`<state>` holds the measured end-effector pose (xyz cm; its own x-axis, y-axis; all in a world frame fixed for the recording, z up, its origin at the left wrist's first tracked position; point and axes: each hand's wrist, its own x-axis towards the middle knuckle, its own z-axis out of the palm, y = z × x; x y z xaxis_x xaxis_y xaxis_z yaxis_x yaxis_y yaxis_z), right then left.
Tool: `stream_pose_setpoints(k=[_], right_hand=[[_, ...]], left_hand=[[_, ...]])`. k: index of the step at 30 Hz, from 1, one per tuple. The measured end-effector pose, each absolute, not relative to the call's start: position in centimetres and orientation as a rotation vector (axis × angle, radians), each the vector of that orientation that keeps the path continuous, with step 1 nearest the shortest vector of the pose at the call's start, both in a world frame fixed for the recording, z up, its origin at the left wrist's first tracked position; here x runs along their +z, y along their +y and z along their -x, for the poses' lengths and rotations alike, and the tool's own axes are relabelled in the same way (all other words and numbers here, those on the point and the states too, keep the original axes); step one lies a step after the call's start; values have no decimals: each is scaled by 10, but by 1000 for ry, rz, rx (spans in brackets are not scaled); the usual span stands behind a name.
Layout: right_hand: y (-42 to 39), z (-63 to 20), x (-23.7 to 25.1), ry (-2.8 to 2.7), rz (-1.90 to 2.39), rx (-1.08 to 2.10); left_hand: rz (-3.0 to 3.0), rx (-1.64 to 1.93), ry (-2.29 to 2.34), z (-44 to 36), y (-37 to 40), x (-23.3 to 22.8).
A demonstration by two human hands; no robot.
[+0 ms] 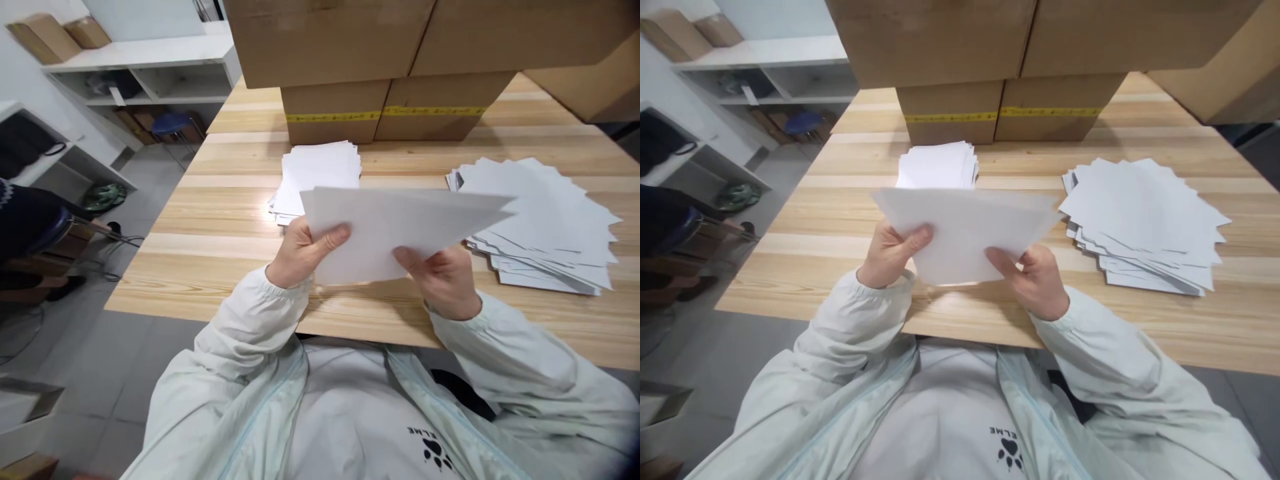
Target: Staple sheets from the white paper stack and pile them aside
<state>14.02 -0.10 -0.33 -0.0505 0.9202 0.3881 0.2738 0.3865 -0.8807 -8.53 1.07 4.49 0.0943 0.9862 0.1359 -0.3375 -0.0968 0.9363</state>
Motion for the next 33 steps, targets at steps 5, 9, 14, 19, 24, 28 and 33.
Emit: stream_pose_setpoints(k=[5, 9, 14, 19, 24, 28, 33], right_hand=[[-8, -141, -29, -1508, 1114, 704], [-8, -137, -23, -1411, 1048, 603], [-11, -138, -15, -1377, 1089, 561], [-11, -143, -16, -1425, 1056, 480], [-9, -143, -18, -1456, 974, 483], [-8, -140, -20, -1439, 972, 451], [-20, -143, -9, -1393, 1145, 329]], left_hand=[[-1115, 1336, 893, 71, 2, 34], [-1075, 1354, 891, 66, -3, 36], [-991, 1363, 852, 61, -8, 48], [-1125, 1378, 835, 59, -12, 53], [-1153, 1362, 884, 58, -12, 46], [-1079, 1383, 922, 56, -10, 36], [-1015, 1370, 915, 50, -21, 36]])
